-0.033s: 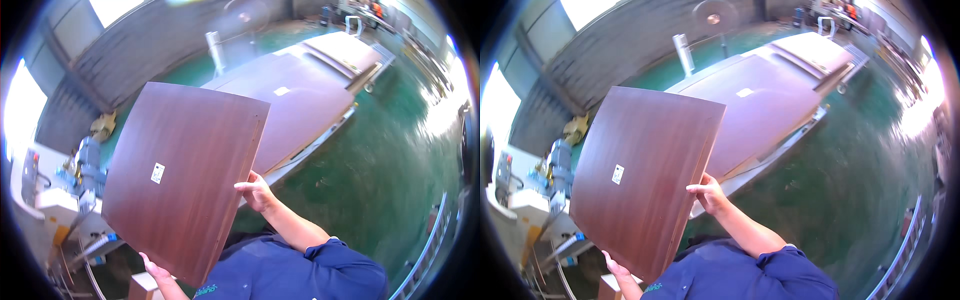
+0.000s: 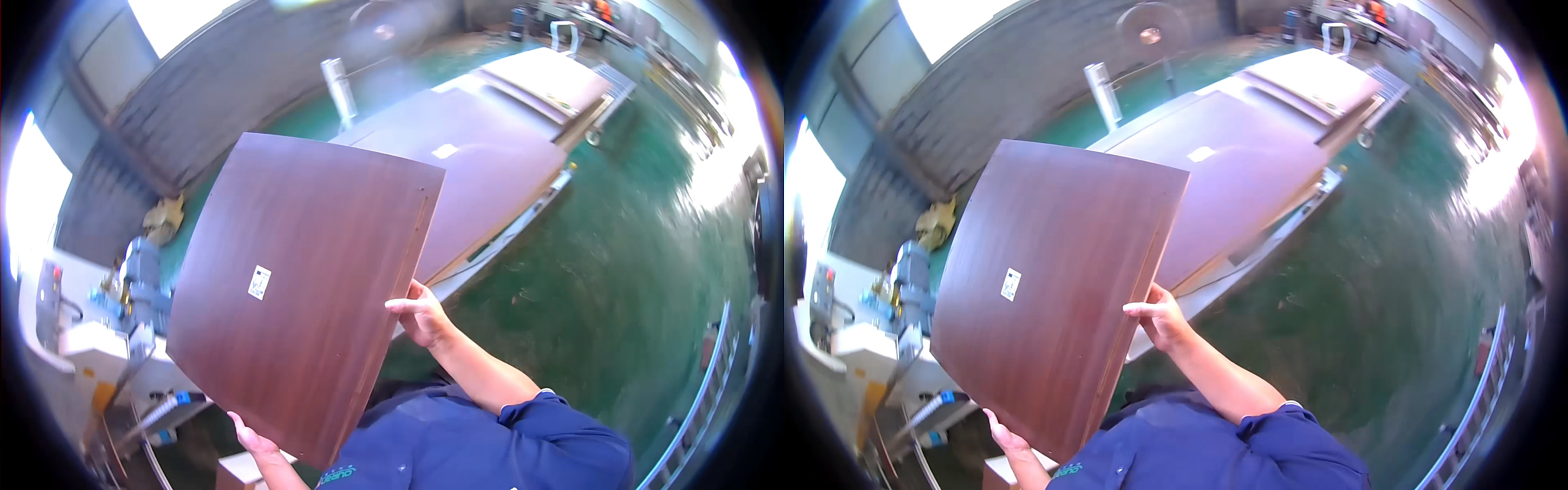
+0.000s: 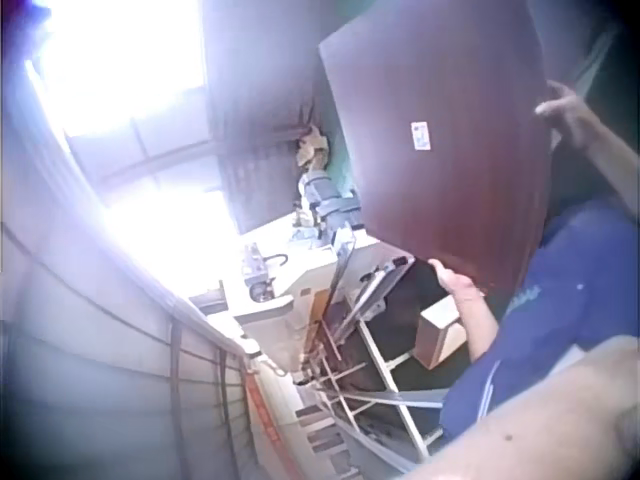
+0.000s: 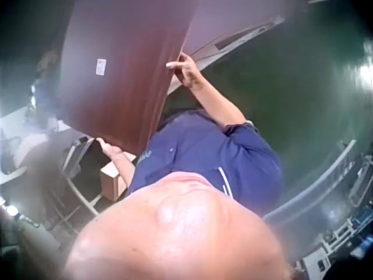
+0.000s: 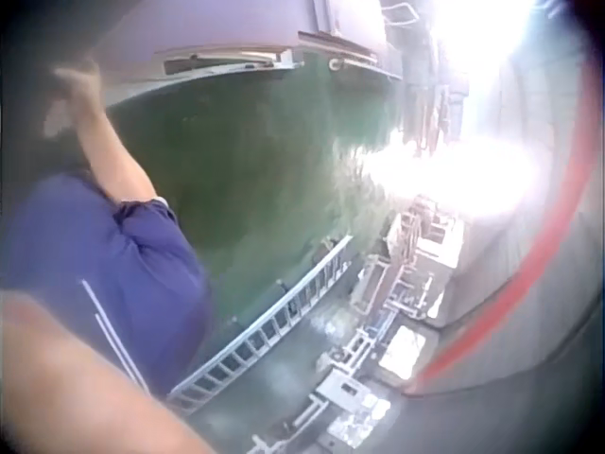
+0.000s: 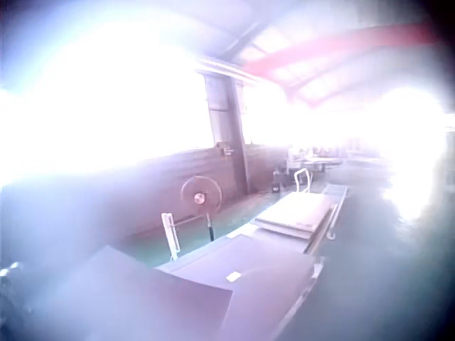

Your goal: The person picks up dark wood panels from a stack and feeds them one at a time into an edge-banding machine, repeating the action for several panels.

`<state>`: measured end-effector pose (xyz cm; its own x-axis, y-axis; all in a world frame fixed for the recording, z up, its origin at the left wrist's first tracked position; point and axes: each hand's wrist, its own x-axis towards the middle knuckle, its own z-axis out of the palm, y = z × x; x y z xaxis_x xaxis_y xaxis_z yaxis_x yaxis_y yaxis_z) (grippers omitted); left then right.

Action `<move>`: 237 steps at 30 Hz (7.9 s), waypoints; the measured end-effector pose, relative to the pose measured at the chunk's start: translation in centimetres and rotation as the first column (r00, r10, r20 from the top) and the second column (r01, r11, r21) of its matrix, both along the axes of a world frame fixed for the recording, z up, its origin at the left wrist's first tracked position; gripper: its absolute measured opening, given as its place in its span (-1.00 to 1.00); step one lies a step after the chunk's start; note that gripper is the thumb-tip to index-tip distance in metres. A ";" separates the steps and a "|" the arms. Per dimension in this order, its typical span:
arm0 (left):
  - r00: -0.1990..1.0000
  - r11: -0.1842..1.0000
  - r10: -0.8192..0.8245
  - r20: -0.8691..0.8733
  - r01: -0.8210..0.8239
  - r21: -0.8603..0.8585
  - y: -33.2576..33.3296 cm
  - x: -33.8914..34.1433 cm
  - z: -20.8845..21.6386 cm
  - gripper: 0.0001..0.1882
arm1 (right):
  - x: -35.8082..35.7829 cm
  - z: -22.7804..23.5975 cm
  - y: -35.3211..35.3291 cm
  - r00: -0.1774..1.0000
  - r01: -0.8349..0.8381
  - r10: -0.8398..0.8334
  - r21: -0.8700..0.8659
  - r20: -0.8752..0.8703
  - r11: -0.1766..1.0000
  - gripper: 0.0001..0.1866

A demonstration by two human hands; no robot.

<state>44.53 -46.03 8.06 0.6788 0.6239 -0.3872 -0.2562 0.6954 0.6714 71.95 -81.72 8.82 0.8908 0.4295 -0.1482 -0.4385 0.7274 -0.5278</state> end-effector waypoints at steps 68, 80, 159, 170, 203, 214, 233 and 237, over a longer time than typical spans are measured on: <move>0.440 -0.131 0.502 -0.745 0.890 0.437 -35.3 49.3 -7.2 0.10 | 38.6 -5.7 -42.8 0.708 0.700 0.403 -0.653 0.580 -0.289 -0.38; 0.553 -0.228 0.548 -0.628 0.821 0.524 -38.4 52.9 -8.6 0.06 | 41.8 -10.2 -44.6 0.822 0.569 0.368 -0.588 0.435 -0.575 -0.24; 0.328 0.510 0.792 -0.515 -0.820 0.261 32.8 -24.3 -4.3 -0.51 | -9.7 -7.6 69.4 0.536 -0.819 0.818 -0.361 -0.208 0.446 -0.89; 0.309 0.648 0.759 -0.573 -0.439 0.622 31.4 -26.7 -7.4 -0.23 | -15.6 -2.7 45.9 0.624 -0.781 0.711 -0.252 -0.323 0.571 -0.47; 0.615 0.359 0.312 -0.724 0.629 0.689 29.4 4.1 -10.8 -0.11 | -19.7 -9.2 19.5 0.949 0.009 -0.273 -0.850 -0.160 0.527 -0.66; 0.520 0.066 0.573 -0.634 0.741 0.668 27.8 15.4 -10.4 -0.12 | -9.3 -9.0 16.4 0.998 -0.048 -0.046 -0.992 -0.043 -0.115 -0.55; 0.557 -0.006 0.569 -0.605 0.738 0.675 26.4 22.2 -11.1 -0.09 | -3.3 -9.7 15.6 0.988 0.040 -0.141 -0.991 0.058 -0.130 -0.55; 0.577 -0.015 0.561 -0.594 0.724 0.689 26.4 21.9 -11.2 -0.11 | -3.5 -9.1 16.1 0.985 0.048 -0.163 -0.997 0.058 -0.064 -0.61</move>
<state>66.43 -19.61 -3.11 0.6971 0.6921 0.1875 0.6096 -0.7097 0.3532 68.46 -65.58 -0.25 0.8736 -0.3183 -0.3681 -0.4843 -0.4947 -0.7216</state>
